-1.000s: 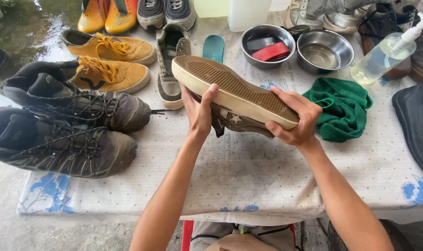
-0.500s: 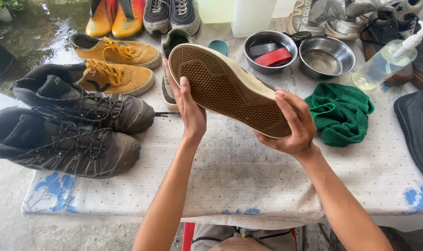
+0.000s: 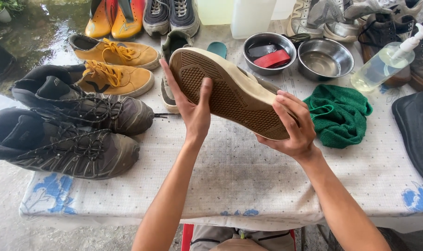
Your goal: Cleaning the exterior of a green sneaker using a cloth, brush, and cleaning solution.
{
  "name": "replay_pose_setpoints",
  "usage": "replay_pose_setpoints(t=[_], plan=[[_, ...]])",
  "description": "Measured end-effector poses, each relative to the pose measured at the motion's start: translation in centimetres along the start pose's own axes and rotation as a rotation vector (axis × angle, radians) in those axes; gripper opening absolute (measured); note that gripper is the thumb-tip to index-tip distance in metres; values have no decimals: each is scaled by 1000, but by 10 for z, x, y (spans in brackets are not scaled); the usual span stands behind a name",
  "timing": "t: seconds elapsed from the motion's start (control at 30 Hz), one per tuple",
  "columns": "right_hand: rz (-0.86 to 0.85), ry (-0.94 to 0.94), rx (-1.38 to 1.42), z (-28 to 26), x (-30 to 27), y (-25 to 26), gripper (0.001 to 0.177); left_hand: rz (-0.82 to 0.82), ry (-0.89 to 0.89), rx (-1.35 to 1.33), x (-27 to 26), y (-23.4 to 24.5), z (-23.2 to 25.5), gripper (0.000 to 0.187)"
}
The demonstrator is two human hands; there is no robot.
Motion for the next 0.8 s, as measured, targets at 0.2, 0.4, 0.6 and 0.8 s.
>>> replay_pose_setpoints(t=[0.2,0.4,0.6,0.8], plan=[[-37,89,5,-5,-15,-7,69,10,74,25,0,4,-1,103],[-49,298,-313,-19,-36,-9,35,-77,105,-366,1,-13,-9,120],[-31,171,-469,0,-31,-13,57,100,270,-630,1,1,-79,108],[-60,-539,79,19,0,-8,89,11,84,-673,-7,-15,-44,115]])
Point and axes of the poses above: each hand's wrist, its own x-axis towards the middle knuckle, its own y-axis out of the back of the hand, z = x × y, the point moved 8 cm from there along x, towards the middle knuckle, and after that the axes turned 3 degrees about x, right-handed, at the moved point
